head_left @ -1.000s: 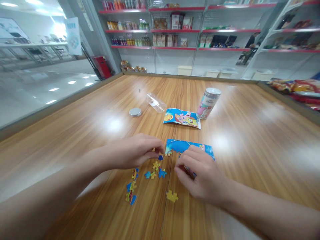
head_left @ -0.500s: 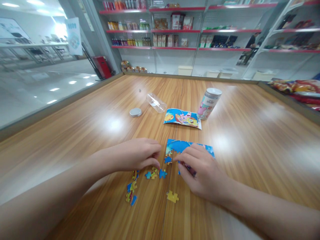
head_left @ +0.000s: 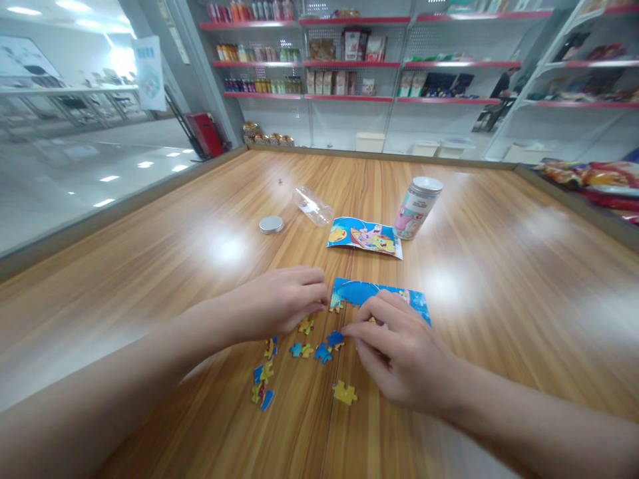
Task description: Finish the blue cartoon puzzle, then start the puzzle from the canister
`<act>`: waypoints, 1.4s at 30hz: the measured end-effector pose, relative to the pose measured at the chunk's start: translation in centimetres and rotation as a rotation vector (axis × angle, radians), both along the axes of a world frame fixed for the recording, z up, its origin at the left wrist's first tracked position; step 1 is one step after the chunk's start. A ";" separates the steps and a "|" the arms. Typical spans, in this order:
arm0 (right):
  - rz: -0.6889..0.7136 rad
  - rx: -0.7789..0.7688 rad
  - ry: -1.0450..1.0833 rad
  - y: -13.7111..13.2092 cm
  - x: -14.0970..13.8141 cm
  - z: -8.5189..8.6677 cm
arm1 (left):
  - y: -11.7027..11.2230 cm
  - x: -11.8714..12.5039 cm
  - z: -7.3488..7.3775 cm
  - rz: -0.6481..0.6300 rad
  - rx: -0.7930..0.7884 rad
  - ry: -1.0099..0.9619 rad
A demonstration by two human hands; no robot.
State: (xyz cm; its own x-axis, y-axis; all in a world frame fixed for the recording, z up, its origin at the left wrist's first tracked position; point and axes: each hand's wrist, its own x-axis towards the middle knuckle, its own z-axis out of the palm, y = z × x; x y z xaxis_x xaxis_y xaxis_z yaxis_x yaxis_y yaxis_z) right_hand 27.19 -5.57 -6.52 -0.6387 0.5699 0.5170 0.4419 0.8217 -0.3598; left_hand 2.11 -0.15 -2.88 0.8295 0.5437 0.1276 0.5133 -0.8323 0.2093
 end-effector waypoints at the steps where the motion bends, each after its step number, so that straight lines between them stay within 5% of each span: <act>1: -0.011 -0.009 -0.019 0.0 0.0 0.0 | 0.0 0.0 -0.2 -0.013 0.038 -0.009; 9: -0.025 -0.106 -0.215 -0.1 -0.4 0.1 | 0.6 -0.4 -2.0 -0.128 0.095 0.068; 29: 0.026 -0.162 -0.236 -0.5 -0.1 0.4 | 0.4 -0.1 -1.5 -0.122 0.078 0.085; 37: 0.038 -0.055 -0.151 -0.3 -0.2 0.2 | 0.5 -0.6 0.1 -0.102 0.120 0.039; 42: 0.088 -0.044 -0.162 -0.5 -0.1 0.3 | 0.7 -2.0 1.8 -0.028 -0.039 0.129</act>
State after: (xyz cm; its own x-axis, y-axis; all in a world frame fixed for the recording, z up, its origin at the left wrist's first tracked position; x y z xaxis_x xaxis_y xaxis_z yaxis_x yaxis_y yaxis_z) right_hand 27.09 -6.07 -6.20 -0.7601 0.5281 0.3786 0.4243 0.8447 -0.3263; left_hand 0.14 0.53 -1.04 0.8527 0.5223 -0.0017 0.5145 -0.8394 0.1752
